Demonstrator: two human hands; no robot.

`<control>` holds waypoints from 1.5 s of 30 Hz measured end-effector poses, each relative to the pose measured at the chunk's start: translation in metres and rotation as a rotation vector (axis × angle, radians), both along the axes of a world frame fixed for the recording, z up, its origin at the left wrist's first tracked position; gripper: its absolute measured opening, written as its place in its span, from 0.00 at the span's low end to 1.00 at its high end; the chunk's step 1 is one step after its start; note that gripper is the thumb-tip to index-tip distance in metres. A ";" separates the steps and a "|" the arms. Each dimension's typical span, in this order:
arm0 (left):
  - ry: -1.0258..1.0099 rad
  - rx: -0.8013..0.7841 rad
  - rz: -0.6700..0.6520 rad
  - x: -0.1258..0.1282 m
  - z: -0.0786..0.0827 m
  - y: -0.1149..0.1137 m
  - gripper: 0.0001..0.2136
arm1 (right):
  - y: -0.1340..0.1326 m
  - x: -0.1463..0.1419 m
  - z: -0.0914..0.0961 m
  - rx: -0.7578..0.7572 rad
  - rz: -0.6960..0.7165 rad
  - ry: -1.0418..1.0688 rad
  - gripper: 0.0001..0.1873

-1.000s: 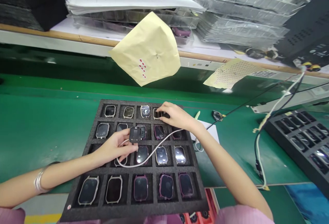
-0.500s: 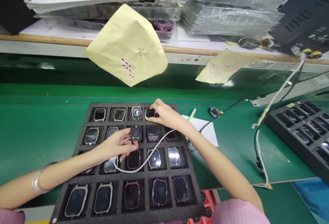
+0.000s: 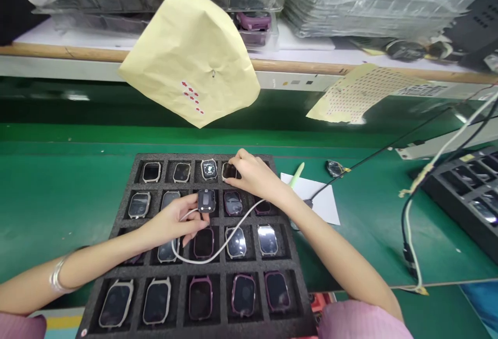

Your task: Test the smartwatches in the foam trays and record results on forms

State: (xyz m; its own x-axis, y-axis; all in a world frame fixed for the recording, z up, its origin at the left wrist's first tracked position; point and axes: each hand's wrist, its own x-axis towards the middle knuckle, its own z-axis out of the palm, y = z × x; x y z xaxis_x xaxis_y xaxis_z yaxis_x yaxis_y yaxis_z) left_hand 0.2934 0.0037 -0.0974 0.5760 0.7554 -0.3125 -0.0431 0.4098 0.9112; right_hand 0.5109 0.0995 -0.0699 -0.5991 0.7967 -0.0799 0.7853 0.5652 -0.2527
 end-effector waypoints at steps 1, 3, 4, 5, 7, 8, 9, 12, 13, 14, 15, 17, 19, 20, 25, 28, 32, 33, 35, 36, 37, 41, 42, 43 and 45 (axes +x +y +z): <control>0.001 0.004 -0.001 0.000 0.000 0.000 0.10 | 0.002 -0.002 0.000 0.001 -0.019 -0.024 0.15; 0.003 0.006 0.004 0.000 0.001 0.000 0.10 | 0.006 -0.004 0.000 -0.014 -0.073 -0.016 0.16; 0.005 0.003 0.011 0.000 0.002 -0.001 0.10 | 0.009 -0.004 -0.001 -0.028 -0.097 0.006 0.16; 0.005 -0.001 0.019 -0.001 0.003 -0.001 0.11 | 0.012 -0.003 -0.001 -0.039 -0.112 0.027 0.16; 0.002 -0.009 0.027 -0.001 0.004 -0.002 0.11 | 0.015 0.002 0.000 -0.070 -0.136 0.098 0.16; 0.000 -0.014 0.026 -0.002 0.005 -0.002 0.11 | 0.014 0.006 0.002 -0.097 -0.157 0.164 0.16; -0.002 -0.018 0.024 -0.002 0.006 -0.003 0.11 | 0.012 0.009 0.005 -0.132 -0.184 0.253 0.17; -0.007 -0.041 0.022 -0.002 0.009 -0.002 0.11 | -0.007 0.015 0.021 -0.239 -0.206 0.571 0.18; -0.012 -0.050 0.024 -0.002 0.010 -0.002 0.12 | -0.018 0.013 0.027 -0.252 -0.157 0.624 0.18; -0.019 -0.055 0.024 -0.002 0.010 -0.002 0.12 | -0.029 0.010 0.032 -0.250 -0.092 0.642 0.18; -0.028 -0.057 0.020 -0.002 0.010 -0.002 0.13 | -0.041 0.005 0.036 -0.239 -0.026 0.614 0.16; -0.051 -0.047 0.006 -0.002 0.009 -0.002 0.14 | -0.060 -0.007 0.038 -0.170 0.080 0.515 0.15; -0.070 -0.043 0.004 -0.002 0.007 -0.004 0.15 | -0.071 -0.018 0.033 -0.056 0.158 0.407 0.15; -0.076 -0.047 0.011 -0.003 0.005 -0.005 0.16 | -0.074 -0.022 0.030 -0.006 0.187 0.371 0.15; -0.064 -0.030 0.052 -0.002 0.004 -0.008 0.13 | -0.075 -0.026 0.012 0.067 0.231 0.358 0.21; -0.040 -0.013 0.091 -0.002 0.006 -0.009 0.14 | -0.075 -0.025 0.005 0.078 0.217 0.379 0.22; 0.004 -0.014 0.133 0.000 0.006 -0.012 0.17 | -0.075 -0.027 -0.002 0.053 0.237 0.395 0.21; 0.011 -0.012 0.138 0.000 0.005 -0.013 0.17 | -0.075 -0.028 -0.003 0.053 0.242 0.407 0.21; 0.016 -0.013 0.144 0.000 0.004 -0.014 0.17 | -0.076 -0.029 -0.007 0.069 0.249 0.439 0.21; 0.015 -0.014 0.143 0.000 0.004 -0.015 0.17 | -0.077 -0.029 -0.008 0.078 0.249 0.455 0.21; 0.013 -0.013 0.139 0.000 0.005 -0.015 0.17 | -0.078 -0.030 -0.009 0.081 0.249 0.471 0.21; -0.009 0.012 0.114 -0.003 0.007 -0.014 0.18 | -0.083 -0.033 -0.012 0.070 0.230 0.566 0.21; -0.016 0.017 0.106 -0.005 0.007 -0.013 0.18 | -0.084 -0.034 -0.011 0.071 0.223 0.595 0.21; -0.018 0.022 0.096 -0.007 0.007 -0.013 0.18 | -0.085 -0.035 -0.011 0.075 0.215 0.619 0.21; -0.011 0.045 0.077 -0.011 0.006 -0.012 0.17 | -0.087 -0.038 -0.009 0.086 0.198 0.651 0.21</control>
